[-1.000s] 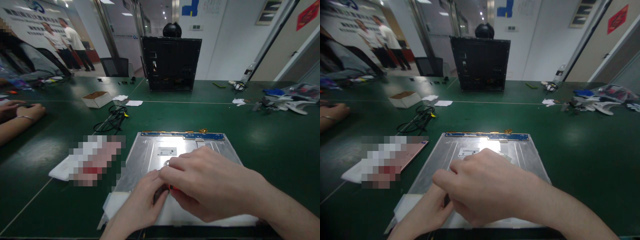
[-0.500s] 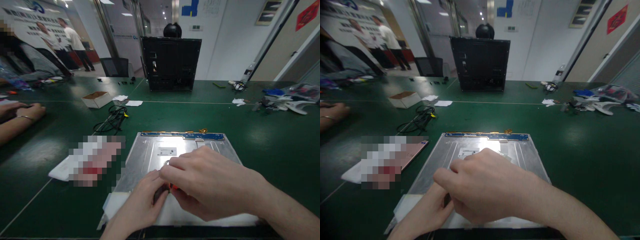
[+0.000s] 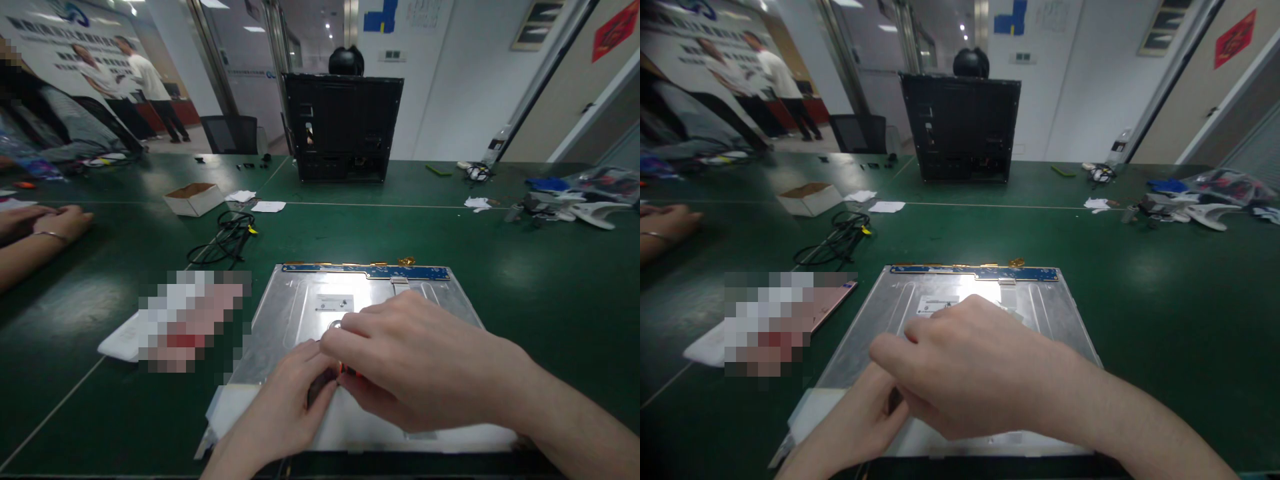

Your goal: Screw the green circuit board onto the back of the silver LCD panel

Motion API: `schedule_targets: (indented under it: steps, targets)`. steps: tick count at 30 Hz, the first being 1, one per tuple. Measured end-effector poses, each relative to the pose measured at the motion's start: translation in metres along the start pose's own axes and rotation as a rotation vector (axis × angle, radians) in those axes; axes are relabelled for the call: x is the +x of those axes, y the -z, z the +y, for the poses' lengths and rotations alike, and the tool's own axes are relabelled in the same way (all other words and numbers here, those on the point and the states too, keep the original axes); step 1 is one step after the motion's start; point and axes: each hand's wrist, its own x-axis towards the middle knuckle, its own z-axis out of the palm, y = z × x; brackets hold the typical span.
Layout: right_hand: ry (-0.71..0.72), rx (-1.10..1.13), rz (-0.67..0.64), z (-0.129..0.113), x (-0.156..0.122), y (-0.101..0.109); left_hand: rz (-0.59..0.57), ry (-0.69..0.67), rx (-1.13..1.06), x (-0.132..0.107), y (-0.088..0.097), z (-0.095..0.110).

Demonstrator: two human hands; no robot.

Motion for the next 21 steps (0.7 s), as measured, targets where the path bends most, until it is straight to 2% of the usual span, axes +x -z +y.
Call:
schedule_targets:
  steps: [14, 21]
  targets:
    - [0.007, -0.027, -0.018, 0.0021, -0.0002, -0.001, 0.01, -0.012, 0.025, -0.0005, -0.0012, -0.0005]
    - [0.018, 0.027, -0.005, 0.0005, 0.0, 0.0013, -0.011, -0.002, 0.001, 0.0, 0.0003, -0.0012]
